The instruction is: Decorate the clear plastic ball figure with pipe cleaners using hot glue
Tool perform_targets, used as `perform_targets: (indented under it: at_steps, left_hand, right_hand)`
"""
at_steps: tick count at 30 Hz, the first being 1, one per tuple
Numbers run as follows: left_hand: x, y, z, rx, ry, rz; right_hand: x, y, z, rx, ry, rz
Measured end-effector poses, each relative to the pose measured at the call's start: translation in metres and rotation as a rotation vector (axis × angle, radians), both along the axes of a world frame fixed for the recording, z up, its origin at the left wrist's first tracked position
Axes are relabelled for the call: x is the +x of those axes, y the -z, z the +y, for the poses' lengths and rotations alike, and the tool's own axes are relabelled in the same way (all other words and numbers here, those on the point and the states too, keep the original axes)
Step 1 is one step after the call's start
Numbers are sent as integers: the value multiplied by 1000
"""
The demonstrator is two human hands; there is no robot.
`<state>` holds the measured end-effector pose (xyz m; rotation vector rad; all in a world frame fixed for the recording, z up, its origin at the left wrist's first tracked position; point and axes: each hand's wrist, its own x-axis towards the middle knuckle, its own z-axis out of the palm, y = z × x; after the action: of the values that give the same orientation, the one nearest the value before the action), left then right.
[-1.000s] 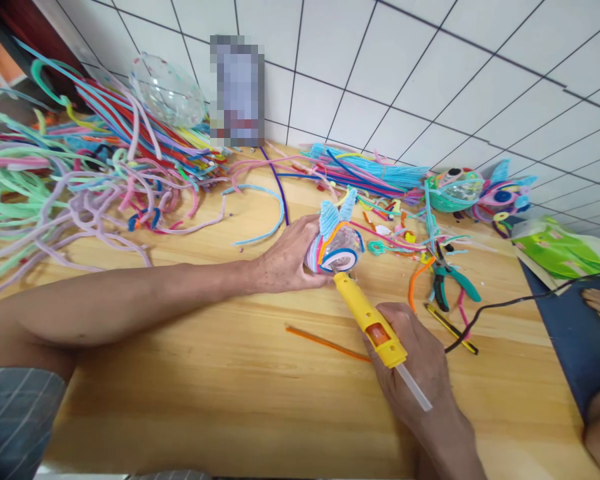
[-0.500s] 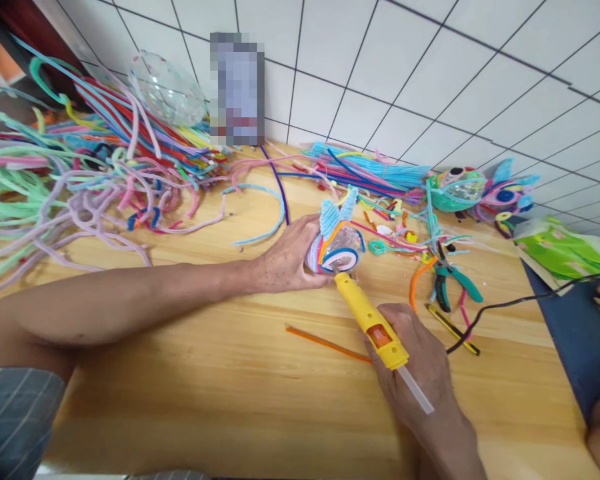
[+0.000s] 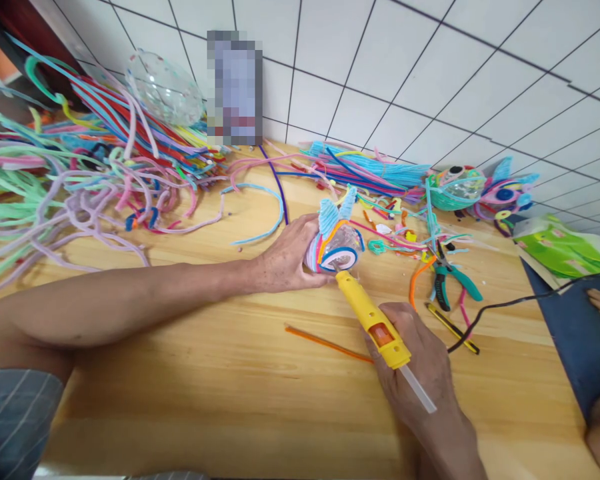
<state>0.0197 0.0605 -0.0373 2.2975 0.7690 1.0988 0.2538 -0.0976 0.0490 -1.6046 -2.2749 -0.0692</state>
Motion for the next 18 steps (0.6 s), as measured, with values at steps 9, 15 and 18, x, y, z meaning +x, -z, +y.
perform_targets:
  at_steps: [9, 15, 18]
  left_hand:
    - [-1, 0, -1, 14, -1, -2]
    - [-1, 2, -1, 38, -30, -12]
    - [-2, 1, -1, 56, -32, -5]
  right_hand:
    - [-1, 2, 0, -16, 18, 86]
    - [21, 6, -11, -114, 124, 524]
    - [45, -1, -21, -11, 217, 698]
